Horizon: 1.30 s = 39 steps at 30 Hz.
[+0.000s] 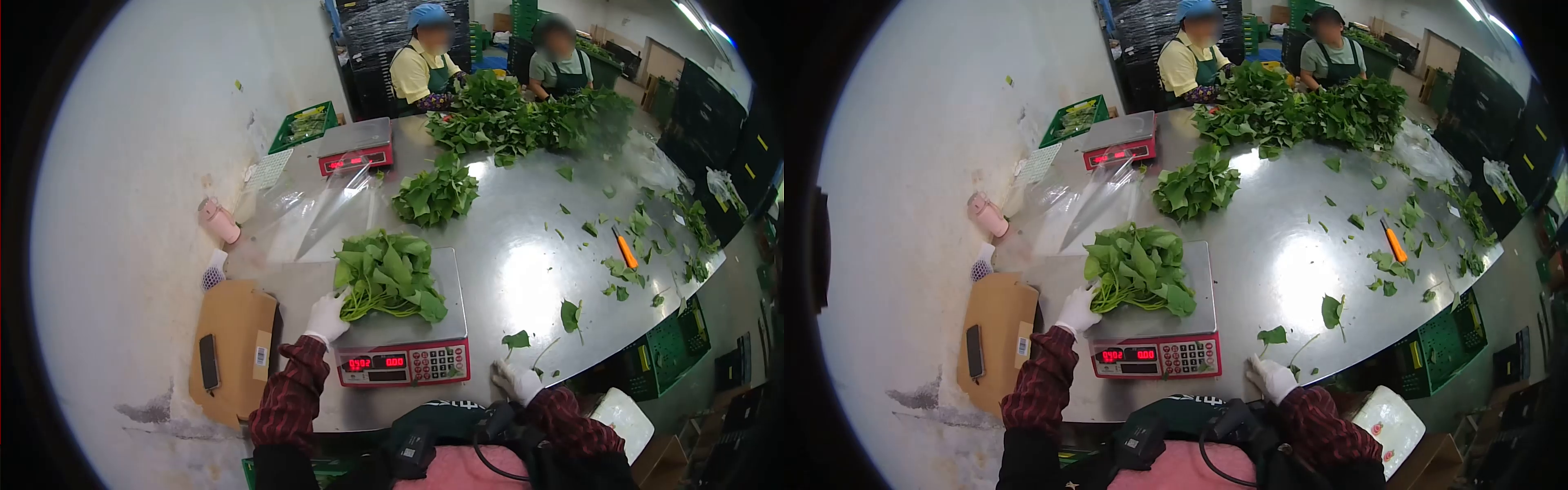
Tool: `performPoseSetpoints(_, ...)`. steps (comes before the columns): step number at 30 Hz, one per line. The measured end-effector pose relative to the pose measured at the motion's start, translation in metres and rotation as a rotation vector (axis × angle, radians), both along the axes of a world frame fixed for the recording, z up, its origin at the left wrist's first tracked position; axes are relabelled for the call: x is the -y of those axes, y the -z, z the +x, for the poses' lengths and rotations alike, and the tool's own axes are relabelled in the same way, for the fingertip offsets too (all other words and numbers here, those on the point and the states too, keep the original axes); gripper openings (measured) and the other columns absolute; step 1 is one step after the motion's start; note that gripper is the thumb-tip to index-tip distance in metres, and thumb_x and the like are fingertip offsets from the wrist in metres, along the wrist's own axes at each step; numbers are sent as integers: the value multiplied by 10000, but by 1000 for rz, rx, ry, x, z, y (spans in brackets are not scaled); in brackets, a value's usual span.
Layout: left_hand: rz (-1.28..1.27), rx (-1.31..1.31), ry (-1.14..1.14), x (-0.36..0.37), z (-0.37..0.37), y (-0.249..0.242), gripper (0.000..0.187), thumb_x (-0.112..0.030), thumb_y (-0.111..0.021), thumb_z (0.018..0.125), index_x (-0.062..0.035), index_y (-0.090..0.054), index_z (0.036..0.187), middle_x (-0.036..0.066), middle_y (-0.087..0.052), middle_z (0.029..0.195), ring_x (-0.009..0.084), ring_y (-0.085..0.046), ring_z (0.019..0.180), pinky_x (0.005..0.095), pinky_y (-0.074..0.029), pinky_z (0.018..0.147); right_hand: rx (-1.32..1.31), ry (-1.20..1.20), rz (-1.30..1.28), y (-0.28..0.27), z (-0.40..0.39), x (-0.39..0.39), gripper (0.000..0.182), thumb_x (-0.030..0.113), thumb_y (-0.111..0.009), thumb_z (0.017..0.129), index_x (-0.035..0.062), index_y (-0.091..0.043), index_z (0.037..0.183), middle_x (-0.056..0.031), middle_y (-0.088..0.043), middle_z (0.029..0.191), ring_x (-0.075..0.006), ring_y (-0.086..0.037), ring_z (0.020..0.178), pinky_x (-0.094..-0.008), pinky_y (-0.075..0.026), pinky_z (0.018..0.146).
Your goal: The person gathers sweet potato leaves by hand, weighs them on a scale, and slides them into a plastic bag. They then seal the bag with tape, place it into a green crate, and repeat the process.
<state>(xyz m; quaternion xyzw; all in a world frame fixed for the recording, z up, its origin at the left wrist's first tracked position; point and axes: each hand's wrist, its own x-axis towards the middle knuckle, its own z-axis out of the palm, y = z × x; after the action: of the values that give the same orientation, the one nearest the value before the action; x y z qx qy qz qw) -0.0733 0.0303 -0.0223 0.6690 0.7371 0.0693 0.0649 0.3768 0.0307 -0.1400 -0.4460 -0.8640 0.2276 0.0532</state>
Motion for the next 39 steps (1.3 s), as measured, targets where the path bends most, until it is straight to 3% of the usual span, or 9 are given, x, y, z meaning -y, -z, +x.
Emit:
performPoseSetpoints(7, 123, 351, 171, 12, -11, 3, 879, -294, -769, 567, -141, -407, 1352, 212, -431, 1311, 398, -440, 1158, 424, -364, 976, 500, 305, 91, -36, 28, -76, 232, 193, -364, 915, 33, -520, 978, -209, -630, 799, -369, -629, 727, -472, -502, 645)
performPoseSetpoints(8, 130, 351, 162, 14, -9, 3, 879, -294, -769, 567, -141, -407, 1352, 212, -431, 1311, 398, -440, 1158, 424, -364, 976, 324, 636, 112, -10, 60, -112, 235, 203, -416, 903, 35, -523, 1029, -206, -631, 812, -372, -625, 721, -487, -493, 633)
performPoseSetpoints(13, 305, 187, 119, 14, 17, 4, 710, -337, -708, 683, -180, -448, 1325, 217, -374, 1345, 377, -369, 1223, 444, -293, 1022, 92, 687, 544, -14, 117, -198, 233, 203, -535, 855, 64, -525, 1041, -196, -619, 886, -350, -615, 820, -452, -482, 709)
performPoseSetpoints(18, 306, -195, 50, 12, 31, 30, 631, -365, -670, 731, -243, -462, 1314, 226, -342, 1360, 381, -318, 1258, 527, -236, 1028, 236, 448, 181, -4, 71, -197, 273, 197, -530, 850, 53, -525, 1081, -200, -614, 923, -363, -603, 845, -427, -479, 744)
performPoseSetpoints(19, 299, -167, 60, 12, 30, 28, 637, -375, -675, 725, -257, -462, 1313, 217, -347, 1359, 375, -325, 1252, 511, -234, 1033, 383, 107, 490, -10, 58, -185, 248, 213, -497, 872, 41, -536, 1046, -198, -623, 911, -363, -604, 848, -414, -484, 736)
performPoseSetpoints(30, 246, 101, 36, 17, 23, 5, 714, -323, -760, 634, -216, -494, 1288, 166, -325, 1402, 373, -297, 1283, 469, -254, 1043, 121, 413, 16, 17, 70, -196, 259, 271, -480, 872, 23, -473, 947, -233, -605, 862, -403, -598, 800, -495, -466, 728)
performPoseSetpoints(33, 320, 152, 47, 19, 26, 3, 614, -249, -756, 636, -160, -567, 1213, 165, -394, 1362, 365, -357, 1250, 439, -304, 1022, 388, 126, 450, 28, 95, -232, 222, 245, -489, 863, 27, -524, 840, -231, -604, 754, -365, -614, 719, -473, -479, 651)
performPoseSetpoints(36, 437, 325, -35, 16, 22, 34, 459, -196, -736, 646, -108, -643, 1087, 174, -473, 1296, 353, -424, 1201, 418, -341, 996, -261, 138, 150, -37, 18, -198, 216, 209, -535, 859, 11, -574, 780, -192, -610, 671, -295, -630, 602, -402, -485, 460)
performPoseSetpoints(39, 546, 231, -15, 13, 22, 46, 342, -178, -719, 658, -84, -678, 984, 179, -509, 1255, 350, -457, 1168, 424, -350, 981, -470, -120, -182, -69, -67, -134, 241, 246, -581, 844, 53, -649, 971, -157, -641, 768, -304, -637, 665, -374, -504, 595)
